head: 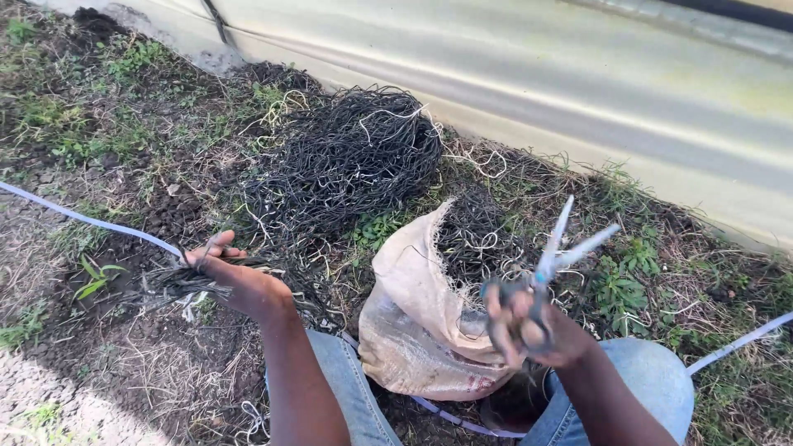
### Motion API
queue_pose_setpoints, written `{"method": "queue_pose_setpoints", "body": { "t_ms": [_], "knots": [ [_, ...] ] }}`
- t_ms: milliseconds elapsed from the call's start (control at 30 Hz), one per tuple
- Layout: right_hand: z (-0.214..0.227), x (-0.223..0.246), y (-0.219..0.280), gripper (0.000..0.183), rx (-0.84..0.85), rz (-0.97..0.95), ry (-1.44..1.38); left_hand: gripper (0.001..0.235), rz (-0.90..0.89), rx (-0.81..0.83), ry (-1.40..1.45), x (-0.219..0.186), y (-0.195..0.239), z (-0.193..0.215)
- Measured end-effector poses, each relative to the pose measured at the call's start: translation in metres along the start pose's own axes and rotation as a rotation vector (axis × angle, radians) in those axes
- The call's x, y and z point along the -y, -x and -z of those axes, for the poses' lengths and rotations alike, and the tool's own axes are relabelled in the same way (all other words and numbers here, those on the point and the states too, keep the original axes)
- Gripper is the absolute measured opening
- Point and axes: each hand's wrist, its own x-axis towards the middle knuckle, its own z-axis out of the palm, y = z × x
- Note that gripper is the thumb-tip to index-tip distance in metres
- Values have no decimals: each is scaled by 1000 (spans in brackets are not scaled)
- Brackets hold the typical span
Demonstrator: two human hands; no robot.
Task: Cutting and organizing black plastic netting or strings into a bag using scissors while sitting on the ground.
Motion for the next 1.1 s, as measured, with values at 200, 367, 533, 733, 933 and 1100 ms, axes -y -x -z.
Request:
{"method": "queue_pose_setpoints", "body": {
  "t_ms": [200, 367, 533, 733, 933, 1100],
  "knots": [
    [8, -35, 29, 77, 351, -25, -440, 38, 198, 0, 169, -12, 3, -10],
    [2, -17, -7, 56, -337, -740, 1470, 36, 386, 150, 214, 5, 28, -6],
    [11, -20, -35, 49, -764, -588, 1408, 37, 771, 671, 394, 17, 79, -7],
    [30, -89, -42, 63, -499, -168, 903, 49, 1089, 1215, 655, 20, 100, -15],
    [-35, -204, 9, 109, -522, -755, 184, 42, 409, 485, 606, -4, 35, -1],
    [-29, -262, 56, 73, -225, -1257, 864, 48, 324, -42, 558, -9, -7, 22]
  ]
}}
